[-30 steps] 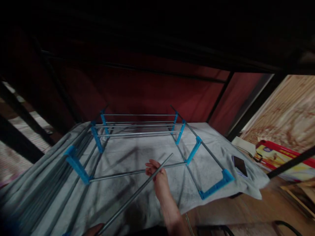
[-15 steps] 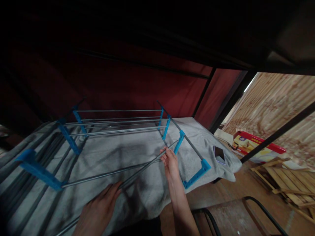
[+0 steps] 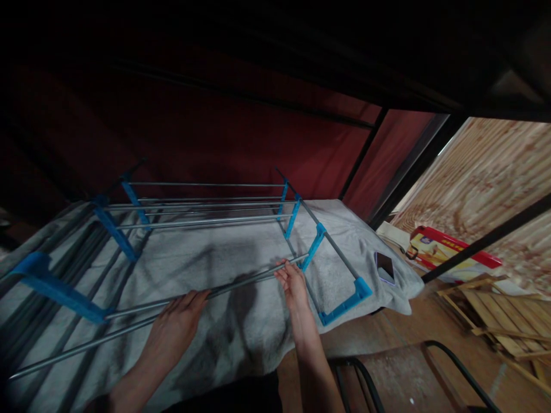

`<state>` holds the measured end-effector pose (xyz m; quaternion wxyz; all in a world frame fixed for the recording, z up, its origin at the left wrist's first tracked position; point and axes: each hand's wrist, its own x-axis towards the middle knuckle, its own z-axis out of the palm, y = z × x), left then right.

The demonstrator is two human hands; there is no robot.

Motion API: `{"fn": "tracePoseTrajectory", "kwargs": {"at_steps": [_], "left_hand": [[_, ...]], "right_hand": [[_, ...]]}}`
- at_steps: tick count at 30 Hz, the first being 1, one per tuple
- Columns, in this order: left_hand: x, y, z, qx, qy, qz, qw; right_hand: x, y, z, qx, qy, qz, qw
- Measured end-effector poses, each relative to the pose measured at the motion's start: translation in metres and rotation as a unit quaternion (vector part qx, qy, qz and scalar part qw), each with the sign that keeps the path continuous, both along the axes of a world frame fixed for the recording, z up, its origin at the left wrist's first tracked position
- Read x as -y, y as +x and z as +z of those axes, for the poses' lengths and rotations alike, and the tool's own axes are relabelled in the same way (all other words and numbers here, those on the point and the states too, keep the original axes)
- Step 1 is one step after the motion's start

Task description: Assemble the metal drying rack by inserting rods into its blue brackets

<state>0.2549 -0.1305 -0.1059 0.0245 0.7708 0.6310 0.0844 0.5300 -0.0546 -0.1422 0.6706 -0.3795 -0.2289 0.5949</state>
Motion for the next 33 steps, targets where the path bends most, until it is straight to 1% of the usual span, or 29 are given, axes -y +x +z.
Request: {"fn": "tracePoseTrajectory", "kwargs": {"at_steps": [5,9,12,14,19,27,33], "left_hand": [[-0.007,-0.009,-0.012,-0.01,0.016,-0.003,1.0],[-0.012,-0.011,-0.022,-0.018,0.003,-0.019,1.0],[-0.016,-0.009,-0.025,-0.026,0.011,-0.031,0.999],[-0.019,-0.008,-0.027,-0.031,0.024,-0.042,0.998],[-0.026,-0.006,-0.027,-0.039,0.05,-0.05,0.997],[-0.035,-0.006,-0.026,-0.034,0.06,-0.058,0.996],[-0.04,-0.008,-0.025,-0.026,0.061,-0.062,0.996]], "right_hand": [[-0.001,-0.003,-0.008,-0.009,-0.003,0.025,1.0],[-0.001,-0.003,-0.026,-0.011,-0.018,0.037,0.999],[-0.004,0.003,-0.038,-0.019,-0.032,0.035,0.999],[-0.007,0.006,-0.043,-0.025,-0.038,0.031,0.998],[-0.014,0.011,-0.043,-0.016,-0.035,0.036,0.999],[-0.018,0.013,-0.041,-0.003,-0.035,0.033,0.999],[-0.018,0.013,-0.037,-0.009,-0.056,0.032,0.998]]}}
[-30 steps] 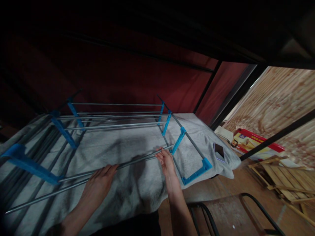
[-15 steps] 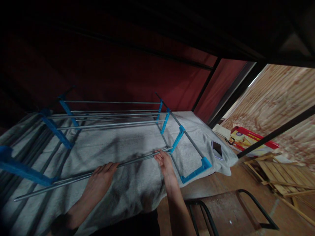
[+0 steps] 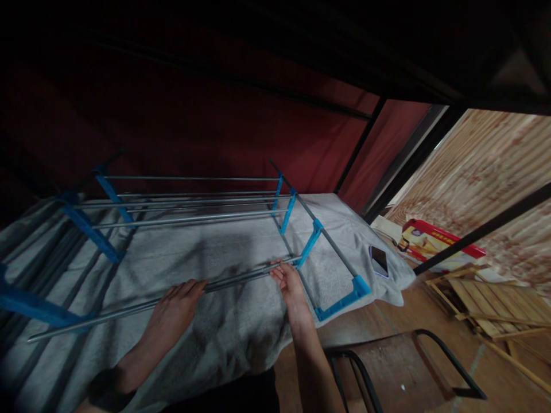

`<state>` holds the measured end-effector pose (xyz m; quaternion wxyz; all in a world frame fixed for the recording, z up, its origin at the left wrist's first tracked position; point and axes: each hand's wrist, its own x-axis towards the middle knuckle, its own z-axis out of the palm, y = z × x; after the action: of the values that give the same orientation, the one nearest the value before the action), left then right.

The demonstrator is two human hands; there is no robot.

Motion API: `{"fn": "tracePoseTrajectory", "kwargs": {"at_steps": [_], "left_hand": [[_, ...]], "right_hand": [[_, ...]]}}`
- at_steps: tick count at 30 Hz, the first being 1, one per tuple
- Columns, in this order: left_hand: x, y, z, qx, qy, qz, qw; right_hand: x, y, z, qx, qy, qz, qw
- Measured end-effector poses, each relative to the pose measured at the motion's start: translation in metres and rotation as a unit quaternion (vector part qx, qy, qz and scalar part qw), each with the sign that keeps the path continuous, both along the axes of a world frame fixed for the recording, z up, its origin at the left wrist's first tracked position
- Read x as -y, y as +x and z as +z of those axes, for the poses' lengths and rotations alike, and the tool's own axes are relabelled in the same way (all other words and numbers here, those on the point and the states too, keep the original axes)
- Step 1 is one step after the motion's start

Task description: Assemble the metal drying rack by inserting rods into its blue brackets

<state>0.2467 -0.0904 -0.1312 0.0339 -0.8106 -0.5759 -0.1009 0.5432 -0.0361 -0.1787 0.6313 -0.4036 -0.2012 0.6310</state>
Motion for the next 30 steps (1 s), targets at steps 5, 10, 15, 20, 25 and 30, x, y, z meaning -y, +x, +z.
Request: {"fn": "tracePoseTrajectory", "kwargs": {"at_steps": [5,10,15,20,25,30], "left_hand": [[-0.004,-0.002,-0.004,0.015,0.004,-0.014,1.0],[-0.011,-0.002,-0.006,0.032,0.003,-0.016,0.999],[-0.017,0.004,-0.001,0.048,-0.014,-0.005,0.999],[-0.008,0.018,0.011,0.053,-0.042,-0.01,0.998],[-0.006,0.025,0.014,0.03,-0.042,-0.024,0.998],[-0.003,0.03,0.005,0.004,-0.014,-0.034,0.999]], "right_hand": [[0.0,0.001,0.002,-0.002,0.005,-0.001,1.0],[-0.001,0.002,0.005,0.032,0.005,-0.011,0.999],[0.011,0.015,0.009,0.116,-0.029,-0.006,0.993],[0.031,0.05,-0.003,0.215,-0.04,-0.109,0.97],[0.032,0.052,0.001,0.403,0.036,-0.128,0.905],[0.033,-0.015,0.046,0.591,0.191,-0.048,0.782]]}}
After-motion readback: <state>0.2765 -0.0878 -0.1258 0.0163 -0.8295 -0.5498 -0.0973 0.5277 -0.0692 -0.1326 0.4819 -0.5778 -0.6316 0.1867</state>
